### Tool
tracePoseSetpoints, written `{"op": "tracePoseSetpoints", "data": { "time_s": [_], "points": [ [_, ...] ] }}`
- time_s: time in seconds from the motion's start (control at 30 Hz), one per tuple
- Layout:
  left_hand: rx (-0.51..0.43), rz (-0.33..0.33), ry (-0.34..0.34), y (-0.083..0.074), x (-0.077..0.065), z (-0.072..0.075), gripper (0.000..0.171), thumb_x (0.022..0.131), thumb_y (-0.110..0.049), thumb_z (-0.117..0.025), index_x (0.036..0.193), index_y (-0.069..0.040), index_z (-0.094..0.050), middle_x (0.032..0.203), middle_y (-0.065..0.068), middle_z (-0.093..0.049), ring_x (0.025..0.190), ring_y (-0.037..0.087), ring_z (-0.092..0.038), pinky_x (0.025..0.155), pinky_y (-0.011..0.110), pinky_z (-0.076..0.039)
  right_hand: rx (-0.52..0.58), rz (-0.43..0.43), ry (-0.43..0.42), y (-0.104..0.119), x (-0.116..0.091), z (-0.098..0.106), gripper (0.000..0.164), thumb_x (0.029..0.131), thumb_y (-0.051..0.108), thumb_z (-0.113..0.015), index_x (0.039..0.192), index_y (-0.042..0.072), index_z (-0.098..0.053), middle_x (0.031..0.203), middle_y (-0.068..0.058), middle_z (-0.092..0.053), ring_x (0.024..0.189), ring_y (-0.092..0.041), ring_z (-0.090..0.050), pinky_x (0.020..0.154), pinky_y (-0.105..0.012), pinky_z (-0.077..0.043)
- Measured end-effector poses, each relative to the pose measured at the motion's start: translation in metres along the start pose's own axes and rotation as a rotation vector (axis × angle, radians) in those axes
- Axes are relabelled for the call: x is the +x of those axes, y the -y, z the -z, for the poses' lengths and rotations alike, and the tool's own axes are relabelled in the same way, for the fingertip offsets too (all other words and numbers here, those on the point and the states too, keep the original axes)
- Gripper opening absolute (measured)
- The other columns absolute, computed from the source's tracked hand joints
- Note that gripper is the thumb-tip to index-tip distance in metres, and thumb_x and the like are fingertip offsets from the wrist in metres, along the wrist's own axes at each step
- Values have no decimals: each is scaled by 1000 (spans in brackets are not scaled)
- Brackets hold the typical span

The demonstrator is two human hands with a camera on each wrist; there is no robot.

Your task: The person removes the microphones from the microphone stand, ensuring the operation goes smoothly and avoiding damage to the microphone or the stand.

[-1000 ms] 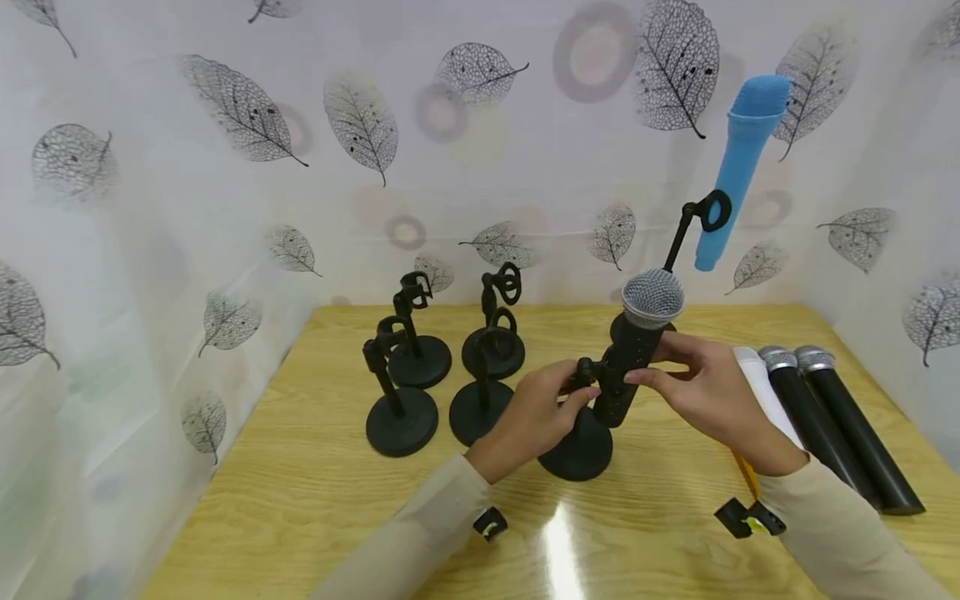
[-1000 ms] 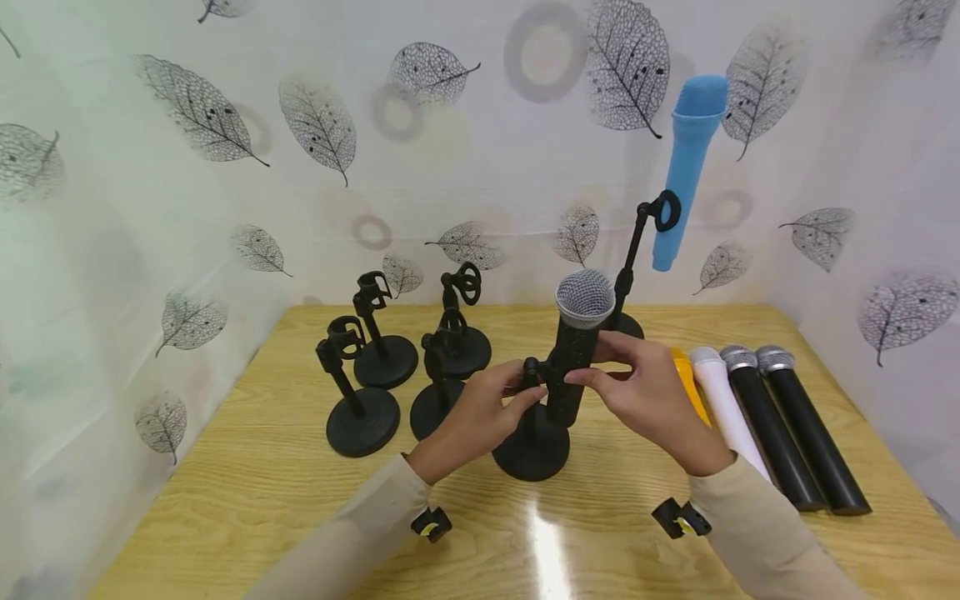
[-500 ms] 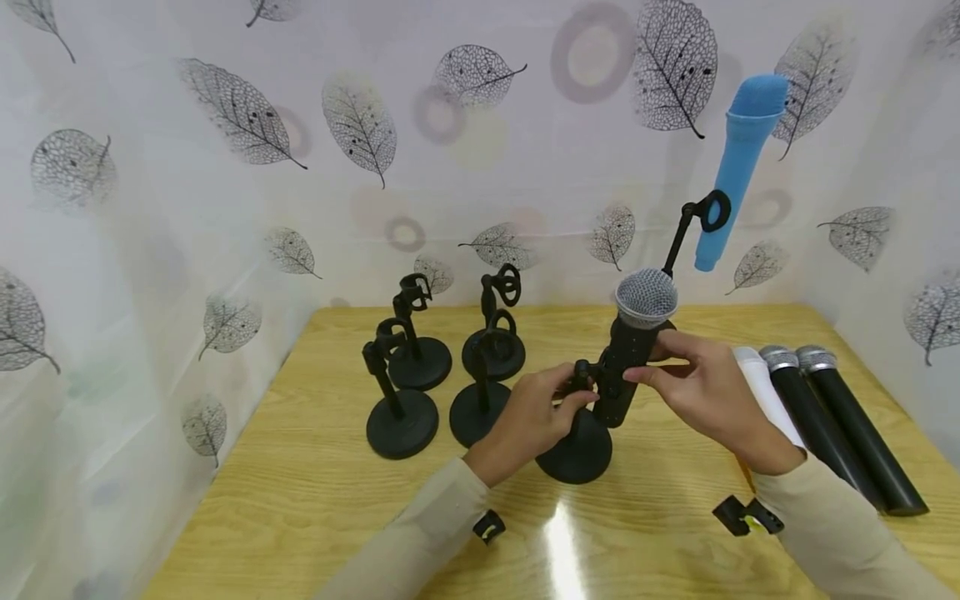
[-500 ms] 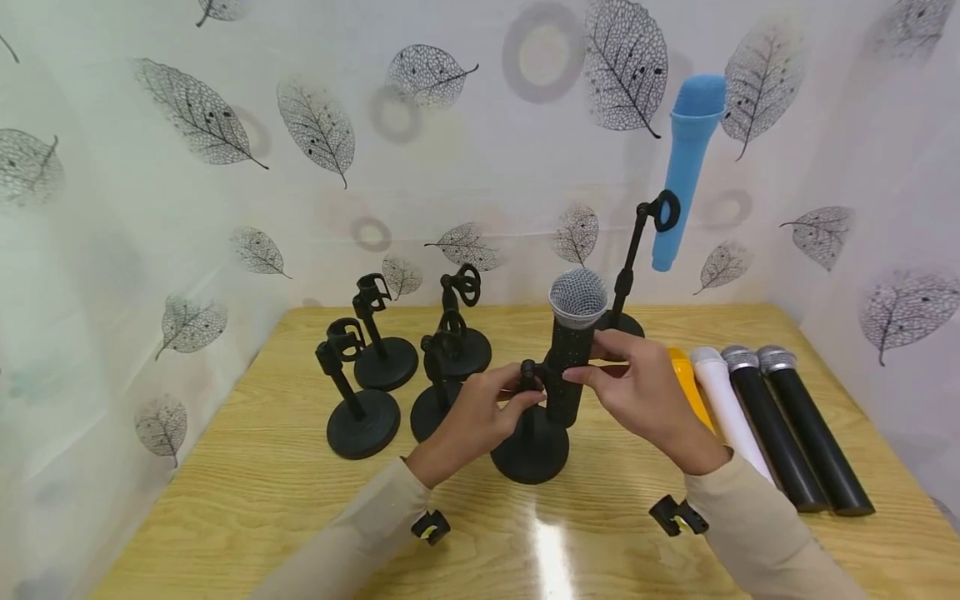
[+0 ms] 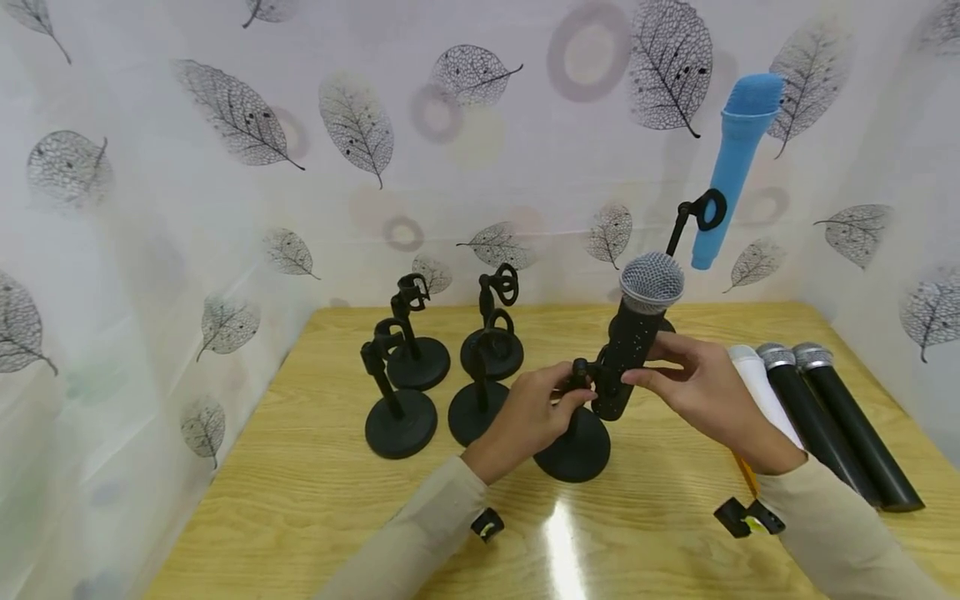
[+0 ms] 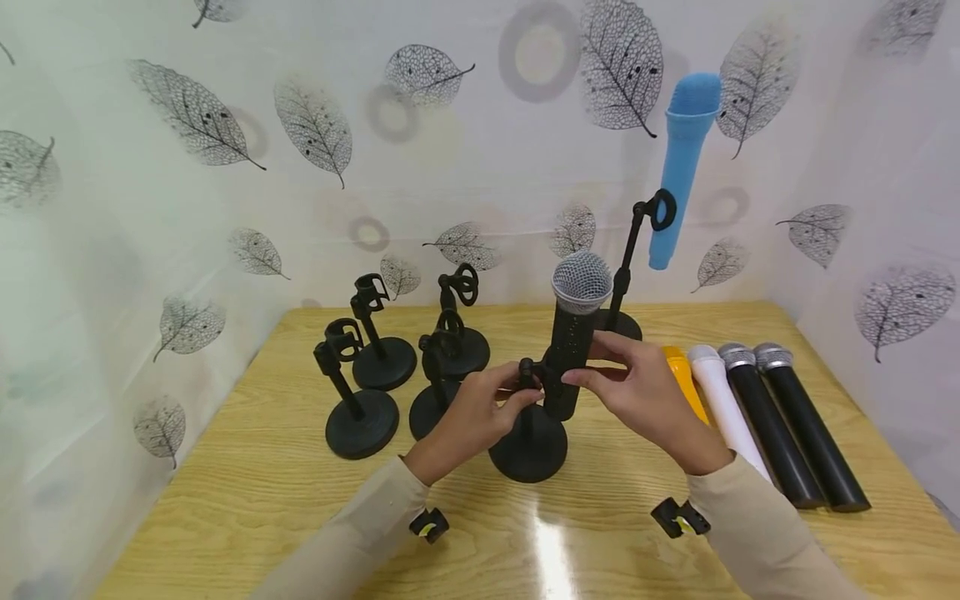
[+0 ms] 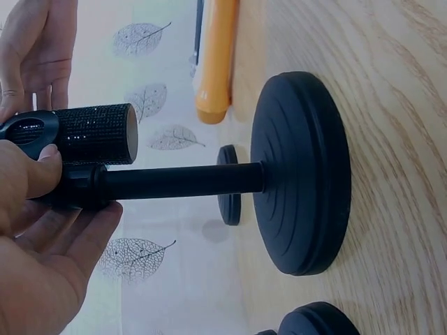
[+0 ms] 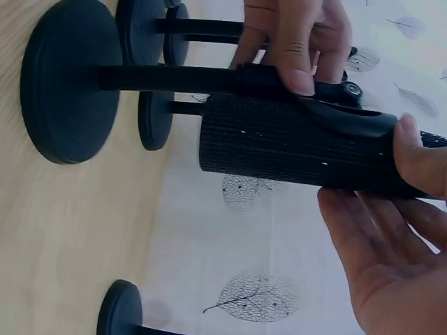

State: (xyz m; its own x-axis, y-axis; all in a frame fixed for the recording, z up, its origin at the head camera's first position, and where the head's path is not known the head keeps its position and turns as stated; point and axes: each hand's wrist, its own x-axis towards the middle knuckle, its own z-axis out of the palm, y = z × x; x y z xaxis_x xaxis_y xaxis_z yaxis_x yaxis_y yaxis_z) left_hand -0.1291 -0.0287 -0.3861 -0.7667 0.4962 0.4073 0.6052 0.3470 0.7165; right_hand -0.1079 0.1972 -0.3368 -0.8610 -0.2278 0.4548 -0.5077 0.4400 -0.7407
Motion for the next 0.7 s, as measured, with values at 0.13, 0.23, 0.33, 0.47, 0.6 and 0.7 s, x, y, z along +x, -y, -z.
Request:
{"op": "tracePoseSetpoints", "data": {
  "time_s": [0.13, 0.23, 0.33, 0.47, 0.6, 0.7],
  "points": [
    [-7, 13, 3, 0, 0, 0, 21, 100, -19, -65, 113, -2, -68, 107, 4, -73, 102, 3, -68, 84, 12, -52, -29, 21, -34, -2, -2, -4, 33, 85, -5, -78, 117, 1, -72, 97, -10, -73, 91, -1, -67, 80, -12, -54],
    [-5, 17, 3, 0, 0, 0, 20, 100, -19, -65, 113, -4, -68, 107, 4, -73, 102, 3, -68, 84, 12, -52, -74, 39, -47, 1, 0, -4, 26, 85, -4, -79, 109, 3, -74, 92, -7, -73, 87, -2, -67, 78, -11, -53],
    [-3, 14, 2, 0, 0, 1, 19, 100, -19, -64, 112, -4, -68, 107, 4, -74, 102, 3, -68, 84, 12, -52, -107, 52, -55, 6, 4, -1, 22, 83, -4, -81, 103, 3, -75, 86, -4, -72, 81, -4, -66, 76, -10, -53],
    [-2, 12, -4, 1, -1, 1, 18, 100, -18, -65, 110, -4, -68, 106, 4, -74, 101, 2, -68, 84, 12, -53, -109, 42, -54, 13, 8, 2, 25, 84, -3, -80, 107, 2, -75, 83, -4, -71, 76, -8, -65, 73, -10, -53],
    [6, 7, -3, 1, 0, 1, 17, 99, -19, -65, 110, -5, -68, 106, 3, -74, 101, 2, -68, 84, 12, -52, -69, 27, -36, 12, 7, 4, 32, 86, -4, -79, 116, 0, -72, 87, -7, -72, 80, -8, -66, 76, -11, -54],
    [5, 7, 0, 1, 0, 1, 17, 99, -19, -65, 110, -6, -68, 107, 4, -74, 103, 3, -68, 84, 12, -52, -18, 25, -14, 4, 3, 3, 38, 85, -6, -78, 122, -1, -70, 94, -9, -72, 86, -6, -67, 79, -12, -54]
  ]
}}
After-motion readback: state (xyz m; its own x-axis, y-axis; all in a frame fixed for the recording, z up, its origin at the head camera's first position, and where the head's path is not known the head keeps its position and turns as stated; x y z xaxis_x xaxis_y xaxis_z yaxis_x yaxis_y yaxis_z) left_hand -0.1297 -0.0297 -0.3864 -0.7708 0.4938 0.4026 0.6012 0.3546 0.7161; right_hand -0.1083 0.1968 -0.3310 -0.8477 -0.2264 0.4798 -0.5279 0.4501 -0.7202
